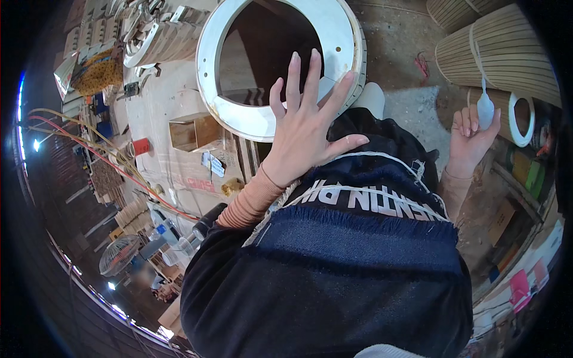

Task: Applying glue and assembling wooden slats onto a circular frame for a large cylindrical object.

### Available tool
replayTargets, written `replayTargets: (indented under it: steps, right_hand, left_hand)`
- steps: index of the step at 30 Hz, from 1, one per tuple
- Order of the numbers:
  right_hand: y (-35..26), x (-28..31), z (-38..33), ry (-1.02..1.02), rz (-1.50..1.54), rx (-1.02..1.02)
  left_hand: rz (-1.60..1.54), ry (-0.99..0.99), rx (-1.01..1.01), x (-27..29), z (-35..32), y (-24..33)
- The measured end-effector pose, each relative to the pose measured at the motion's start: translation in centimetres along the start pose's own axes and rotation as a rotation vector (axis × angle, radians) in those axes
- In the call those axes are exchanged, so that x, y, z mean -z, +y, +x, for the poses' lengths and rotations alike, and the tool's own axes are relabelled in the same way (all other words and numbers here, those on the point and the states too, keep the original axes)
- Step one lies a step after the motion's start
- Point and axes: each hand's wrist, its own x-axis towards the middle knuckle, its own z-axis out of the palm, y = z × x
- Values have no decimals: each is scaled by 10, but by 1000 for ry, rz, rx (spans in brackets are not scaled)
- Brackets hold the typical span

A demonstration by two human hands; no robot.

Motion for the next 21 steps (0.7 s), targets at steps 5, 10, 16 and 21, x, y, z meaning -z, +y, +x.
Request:
replayTargets:
  steps: [5, 10, 16, 21]
  right_hand:
    - [4, -25, -17, -61, -185, -37]
    - [2, -46, -31, -126, -558, 27]
    - [-1, -66, -42, -232, -853, 147]
    - [-2, -79, -44, -355, -1059, 208]
  left_hand:
    - [2, 57, 158, -2, -7, -12]
    - [1, 127, 297, -9, -22, -30]
    - [-66, 293, 515, -17, -42, -53]
    - [-203, 488, 527, -23, -40, -72]
